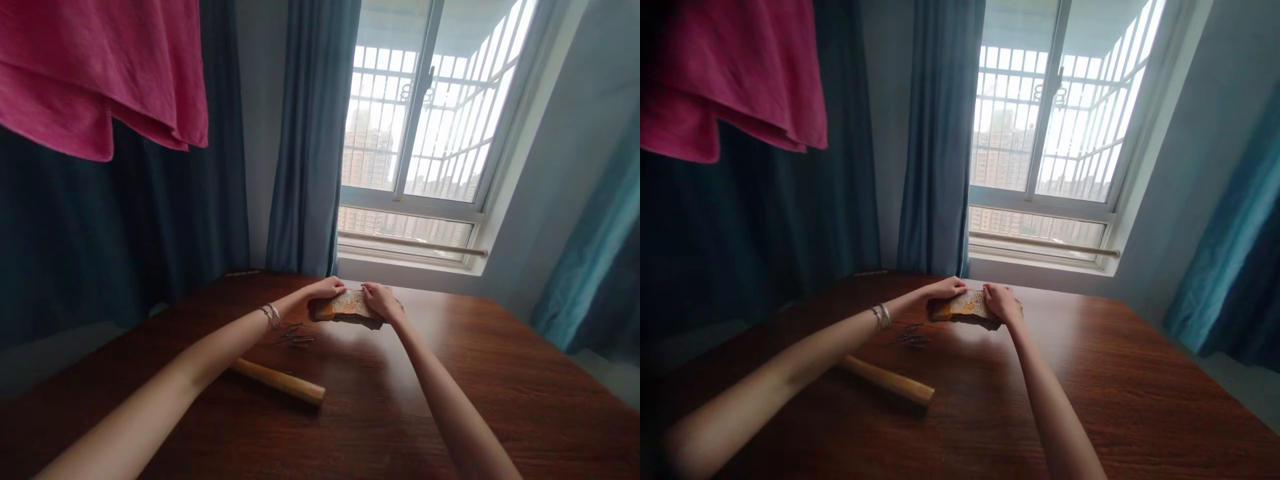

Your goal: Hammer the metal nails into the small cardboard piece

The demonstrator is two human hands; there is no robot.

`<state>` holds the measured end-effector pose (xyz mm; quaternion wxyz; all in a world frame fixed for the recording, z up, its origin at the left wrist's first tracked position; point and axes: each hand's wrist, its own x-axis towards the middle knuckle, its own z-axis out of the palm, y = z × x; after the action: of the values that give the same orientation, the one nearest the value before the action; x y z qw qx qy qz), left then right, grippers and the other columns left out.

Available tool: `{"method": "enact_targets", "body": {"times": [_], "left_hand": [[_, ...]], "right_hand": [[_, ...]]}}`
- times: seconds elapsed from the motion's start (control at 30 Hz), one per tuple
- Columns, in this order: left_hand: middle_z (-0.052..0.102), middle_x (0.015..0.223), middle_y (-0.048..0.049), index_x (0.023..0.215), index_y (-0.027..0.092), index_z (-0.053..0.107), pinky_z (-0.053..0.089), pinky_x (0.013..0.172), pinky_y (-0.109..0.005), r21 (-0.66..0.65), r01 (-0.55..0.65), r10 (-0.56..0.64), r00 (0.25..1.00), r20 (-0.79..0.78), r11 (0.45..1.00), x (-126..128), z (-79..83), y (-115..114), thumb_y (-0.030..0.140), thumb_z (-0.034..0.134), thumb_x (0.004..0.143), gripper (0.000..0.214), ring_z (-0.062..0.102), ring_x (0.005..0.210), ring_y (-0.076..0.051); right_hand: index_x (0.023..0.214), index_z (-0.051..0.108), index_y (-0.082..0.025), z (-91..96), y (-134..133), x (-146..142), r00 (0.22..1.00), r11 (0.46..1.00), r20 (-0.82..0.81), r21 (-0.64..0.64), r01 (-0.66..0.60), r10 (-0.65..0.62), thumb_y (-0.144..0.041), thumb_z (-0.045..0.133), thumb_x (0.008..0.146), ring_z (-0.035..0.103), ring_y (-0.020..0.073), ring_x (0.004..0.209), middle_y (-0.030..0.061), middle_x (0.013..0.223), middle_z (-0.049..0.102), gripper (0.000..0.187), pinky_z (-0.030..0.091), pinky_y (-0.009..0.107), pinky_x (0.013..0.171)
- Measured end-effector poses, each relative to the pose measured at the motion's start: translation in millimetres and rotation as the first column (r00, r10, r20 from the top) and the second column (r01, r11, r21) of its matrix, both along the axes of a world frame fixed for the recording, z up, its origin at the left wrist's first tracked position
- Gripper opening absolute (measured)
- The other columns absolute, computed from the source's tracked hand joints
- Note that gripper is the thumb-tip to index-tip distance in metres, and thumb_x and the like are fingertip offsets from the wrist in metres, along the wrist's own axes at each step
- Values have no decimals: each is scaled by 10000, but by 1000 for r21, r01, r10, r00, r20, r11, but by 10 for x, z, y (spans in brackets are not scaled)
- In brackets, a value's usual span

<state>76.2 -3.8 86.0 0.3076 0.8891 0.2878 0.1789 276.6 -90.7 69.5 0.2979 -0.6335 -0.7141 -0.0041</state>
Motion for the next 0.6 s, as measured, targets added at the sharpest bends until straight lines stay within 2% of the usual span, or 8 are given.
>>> {"method": "enact_targets", "body": {"times": [0.07,0.17,0.3,0.43,0.6], "left_hand": [[463,539,5,681,119,588,249,460,-223,-32,38,-38,999,-22,999,225,-74,-137,456,466,732,362,352,472,-95],[441,523,16,664,119,584,227,449,-221,-52,37,-40,998,-46,998,515,-254,-318,460,458,739,372,327,456,-83],[457,519,22,655,108,602,241,457,-208,-59,17,-21,997,-69,998,750,-512,-543,469,454,745,400,341,473,-77],[561,613,-8,756,105,649,296,484,-200,-41,1,-2,1000,-25,999,791,-707,-714,455,496,727,383,433,532,-97],[641,720,-58,842,103,674,341,515,-208,-3,23,-23,1000,1,1000,690,-820,-833,402,502,747,358,507,609,-132]], "right_hand": [[824,647,-186,4,-123,212,999,998,23,-62,-22,23,-371,372,855,546,171,770,78,822,654,334,342,262,699],[669,640,-154,-77,-292,491,998,986,33,-159,-43,49,-385,413,827,493,124,572,52,652,630,360,315,225,540],[624,639,-132,-267,-513,721,999,969,15,-241,-46,51,-385,444,802,411,86,472,6,534,576,366,266,206,456],[688,668,-134,-466,-725,751,999,972,-18,-232,-35,32,-377,444,801,455,96,497,10,563,601,350,295,203,466],[860,671,-181,-635,-919,641,999,986,-46,-168,-4,-4,-339,422,827,575,142,706,44,814,672,297,400,220,625]]}}
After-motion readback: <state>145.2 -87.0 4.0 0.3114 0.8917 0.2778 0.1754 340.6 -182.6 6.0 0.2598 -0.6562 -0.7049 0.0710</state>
